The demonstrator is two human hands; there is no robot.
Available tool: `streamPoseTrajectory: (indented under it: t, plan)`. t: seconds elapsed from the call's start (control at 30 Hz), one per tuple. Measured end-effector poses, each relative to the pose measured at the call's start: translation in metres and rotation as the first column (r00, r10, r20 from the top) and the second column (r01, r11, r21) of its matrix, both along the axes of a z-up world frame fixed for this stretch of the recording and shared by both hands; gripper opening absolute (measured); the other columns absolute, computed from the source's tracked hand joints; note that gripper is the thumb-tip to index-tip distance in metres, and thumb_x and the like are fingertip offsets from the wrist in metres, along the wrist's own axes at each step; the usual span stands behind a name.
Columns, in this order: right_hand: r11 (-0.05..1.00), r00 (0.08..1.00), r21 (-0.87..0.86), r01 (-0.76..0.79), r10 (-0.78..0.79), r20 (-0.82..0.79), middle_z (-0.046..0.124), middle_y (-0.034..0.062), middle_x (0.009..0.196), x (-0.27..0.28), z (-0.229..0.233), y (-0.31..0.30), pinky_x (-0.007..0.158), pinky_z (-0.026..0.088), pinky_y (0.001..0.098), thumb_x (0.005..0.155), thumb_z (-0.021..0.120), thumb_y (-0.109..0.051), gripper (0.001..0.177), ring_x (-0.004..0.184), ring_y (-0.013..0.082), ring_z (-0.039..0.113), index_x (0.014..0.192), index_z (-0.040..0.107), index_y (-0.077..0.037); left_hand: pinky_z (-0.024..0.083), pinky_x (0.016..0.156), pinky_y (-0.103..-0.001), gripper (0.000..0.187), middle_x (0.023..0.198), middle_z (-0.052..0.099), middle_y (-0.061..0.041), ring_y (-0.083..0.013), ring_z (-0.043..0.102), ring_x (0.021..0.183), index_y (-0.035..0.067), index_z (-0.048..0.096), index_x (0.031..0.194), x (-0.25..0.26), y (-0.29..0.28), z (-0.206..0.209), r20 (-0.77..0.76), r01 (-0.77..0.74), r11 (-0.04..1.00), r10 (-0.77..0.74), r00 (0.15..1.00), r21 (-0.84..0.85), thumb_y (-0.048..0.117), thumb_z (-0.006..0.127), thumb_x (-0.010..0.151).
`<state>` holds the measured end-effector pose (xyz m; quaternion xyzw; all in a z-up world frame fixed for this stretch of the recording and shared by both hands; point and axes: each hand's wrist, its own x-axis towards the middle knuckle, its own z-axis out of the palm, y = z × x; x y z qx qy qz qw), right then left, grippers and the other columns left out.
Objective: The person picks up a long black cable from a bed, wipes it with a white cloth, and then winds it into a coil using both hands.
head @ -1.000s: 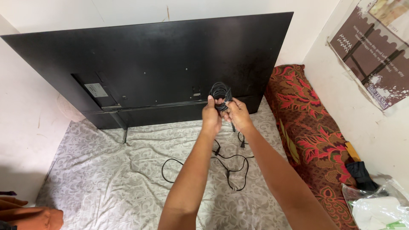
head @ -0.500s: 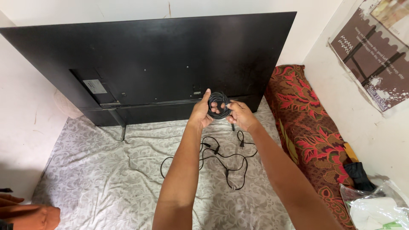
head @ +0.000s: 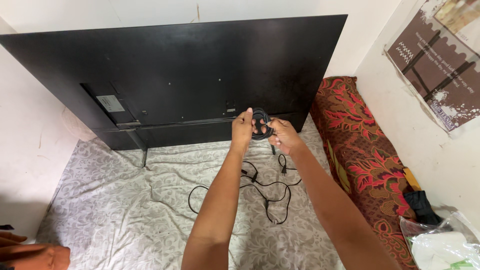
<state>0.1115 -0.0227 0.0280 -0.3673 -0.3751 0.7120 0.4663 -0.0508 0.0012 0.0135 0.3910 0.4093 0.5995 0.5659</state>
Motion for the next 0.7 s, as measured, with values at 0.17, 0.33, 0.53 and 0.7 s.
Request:
streamPoseTrajectory:
  t: [0.17,0.33,0.53,0.7]
  plan:
    - [0.998,0.998,0.054,-0.023,0.02,0.06,0.063,0.0044,0.077,0.011,-0.007,0.006,0.038,0.029,0.023,0.097,0.053,-0.009,0.02,0.044,0.0061,0.038,0.111,0.063,0.002,0.043,0.048,-0.029,0.046,0.069,0.06,-0.003,-0.0122,0.052,0.051,0.003,0.063,0.091,-0.021,-0.014,0.041,0.201,0.303,0.891,-0.247,0.948,-0.337,0.045,0.05,0.103]
    - [0.998,0.998,0.048,-0.042,0.04,0.046,0.063,0.0027,0.077,0.008,0.009,-0.001,0.042,0.033,0.0213,0.096,0.052,-0.009,0.028,0.047,0.0038,0.04,0.117,0.067,0.001,0.042,0.046,-0.024,0.038,0.064,0.053,0.003,-0.0064,0.039,0.046,0.002,0.072,0.106,-0.019,-0.01,0.038,0.302,0.335,0.912,-0.258,0.918,-0.238,0.039,0.061,0.102]
    - [0.998,0.998,0.054,-0.034,0.031,0.058,0.065,0.0035,0.082,0.002,0.008,0.0,0.045,0.036,0.0222,0.102,0.059,-0.012,0.022,0.051,0.0044,0.043,0.115,0.063,0.006,0.041,0.046,-0.023,0.029,0.065,0.056,0.003,-0.005,0.044,0.05,0.001,0.075,0.117,-0.009,0.005,0.008,0.018,0.084,0.992,-0.082,0.996,-0.093,0.022,0.064,0.1]
    - [0.979,0.907,0.201,0.023,-0.105,0.409,0.065,0.0031,0.081,-0.008,-0.006,0.002,0.045,0.037,0.0223,0.1,0.059,-0.012,0.027,0.049,0.0041,0.042,0.12,0.069,0.002,0.045,0.047,-0.024,0.032,0.065,0.061,-0.001,-0.006,0.052,0.051,0.003,0.073,0.115,-0.004,0.001,0.004,-0.368,-0.035,0.994,0.071,0.927,0.103,0.028,0.062,0.098]
